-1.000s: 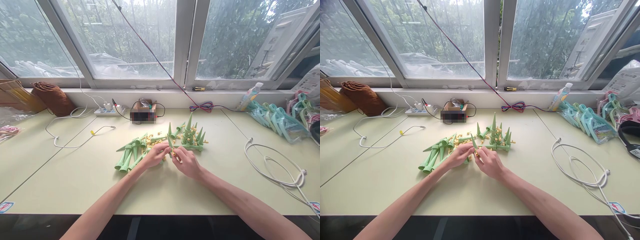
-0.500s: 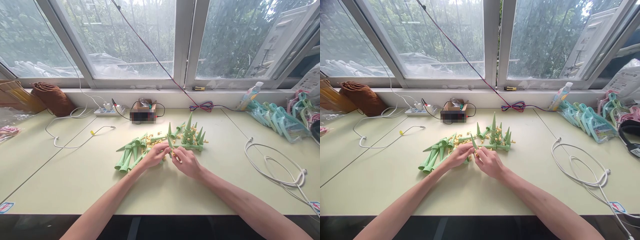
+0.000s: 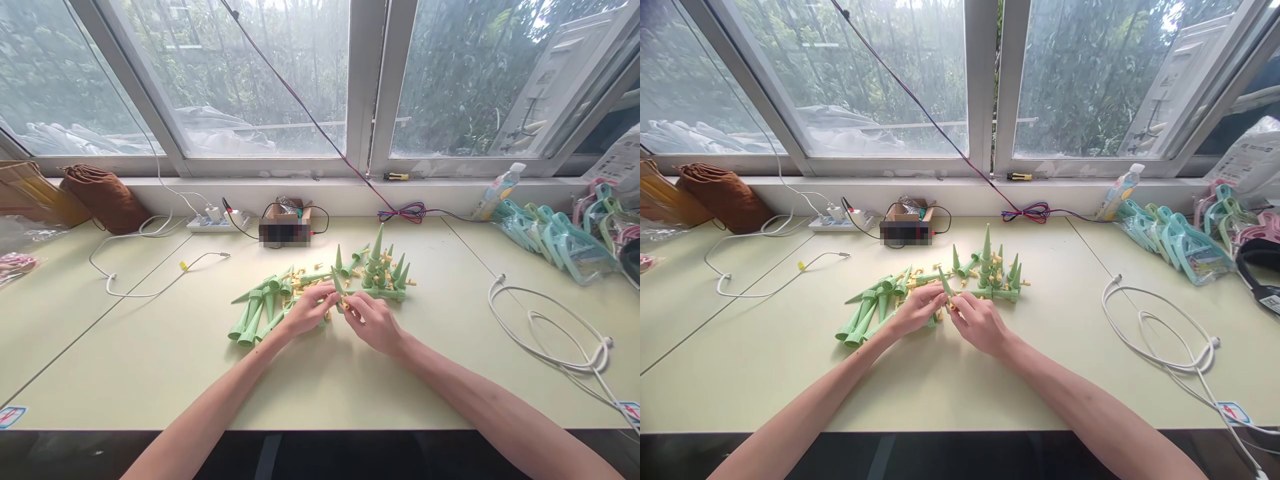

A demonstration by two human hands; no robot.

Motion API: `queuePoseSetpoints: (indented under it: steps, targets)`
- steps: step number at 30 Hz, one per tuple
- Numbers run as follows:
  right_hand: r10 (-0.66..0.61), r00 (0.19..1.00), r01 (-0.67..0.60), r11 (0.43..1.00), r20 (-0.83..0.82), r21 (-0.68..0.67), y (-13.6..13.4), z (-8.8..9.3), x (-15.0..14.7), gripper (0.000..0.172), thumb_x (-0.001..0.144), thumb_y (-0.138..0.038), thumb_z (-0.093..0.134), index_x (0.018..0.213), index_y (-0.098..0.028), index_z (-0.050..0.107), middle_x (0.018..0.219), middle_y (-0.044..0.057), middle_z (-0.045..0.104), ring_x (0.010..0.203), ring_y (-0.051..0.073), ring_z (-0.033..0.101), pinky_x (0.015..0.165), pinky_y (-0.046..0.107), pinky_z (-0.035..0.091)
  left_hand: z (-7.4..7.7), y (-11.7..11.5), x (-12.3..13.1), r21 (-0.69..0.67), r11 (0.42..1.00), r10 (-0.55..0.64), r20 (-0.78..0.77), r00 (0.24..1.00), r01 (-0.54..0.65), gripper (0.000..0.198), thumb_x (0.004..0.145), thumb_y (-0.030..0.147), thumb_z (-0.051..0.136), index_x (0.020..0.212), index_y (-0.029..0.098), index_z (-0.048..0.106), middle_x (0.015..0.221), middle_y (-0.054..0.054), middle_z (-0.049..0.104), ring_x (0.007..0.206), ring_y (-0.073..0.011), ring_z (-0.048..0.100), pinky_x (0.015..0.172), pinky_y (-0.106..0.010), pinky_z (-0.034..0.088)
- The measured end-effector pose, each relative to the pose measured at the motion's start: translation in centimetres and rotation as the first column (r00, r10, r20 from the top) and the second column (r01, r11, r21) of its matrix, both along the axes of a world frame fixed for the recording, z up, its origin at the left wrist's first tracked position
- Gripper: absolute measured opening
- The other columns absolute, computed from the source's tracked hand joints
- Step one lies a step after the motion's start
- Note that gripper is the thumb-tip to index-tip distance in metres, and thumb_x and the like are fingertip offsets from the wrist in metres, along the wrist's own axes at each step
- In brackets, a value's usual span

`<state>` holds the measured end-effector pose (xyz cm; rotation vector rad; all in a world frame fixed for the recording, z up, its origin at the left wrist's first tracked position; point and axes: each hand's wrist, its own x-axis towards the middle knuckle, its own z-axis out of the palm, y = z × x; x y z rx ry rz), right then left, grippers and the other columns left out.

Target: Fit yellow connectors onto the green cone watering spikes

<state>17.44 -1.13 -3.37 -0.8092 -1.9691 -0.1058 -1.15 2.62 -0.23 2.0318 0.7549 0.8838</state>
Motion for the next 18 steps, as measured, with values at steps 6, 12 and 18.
queuePoseSetpoints:
  steps: [6, 12, 18]
  targets:
    - [-0.049, 0.995, 0.039, 0.992, -0.085, -0.122, 0.22, -0.25, 0.14, 0.013, 0.098, -0.025, 0.055, 0.108, -0.018, 0.060, 0.085, 0.003, 0.066, 0.052, 0.008, 0.055, 0.049, 0.021, 0.042, -0.37, 0.19, 0.15, 0.148, 0.966, 0.209, 0.040, 0.977, -0.212, 0.030, 0.097, 0.036, 0.051, 0.077, 0.016, 0.063, 0.070, -0.001, 0.051, 0.066, -0.0138, 0.047, 0.061, -0.026, 0.039]
    - [-0.179, 0.980, 0.156, 0.961, -0.085, -0.230, 0.40, -0.13, 0.38, 0.014, 0.097, -0.020, 0.049, 0.101, -0.017, 0.062, 0.085, 0.004, 0.066, 0.052, 0.009, 0.054, 0.051, 0.022, 0.043, -0.42, 0.10, 0.20, 0.295, 0.889, 0.360, 0.023, 0.933, -0.350, 0.022, 0.094, 0.031, 0.055, 0.078, 0.018, 0.061, 0.066, 0.001, 0.050, 0.062, -0.0135, 0.045, 0.061, -0.027, 0.039]
    - [-0.205, 0.977, 0.209, 0.912, 0.049, -0.354, 0.34, -0.15, 0.38, 0.016, 0.096, -0.019, 0.049, 0.104, -0.018, 0.063, 0.094, 0.005, 0.066, 0.055, 0.010, 0.055, 0.056, 0.023, 0.043, -0.82, 0.11, 0.23, 0.349, 0.864, 0.400, -0.035, 0.916, -0.363, 0.012, 0.092, 0.026, 0.057, 0.089, 0.017, 0.063, 0.072, -0.001, 0.057, 0.066, -0.0144, 0.053, 0.066, -0.027, 0.043]
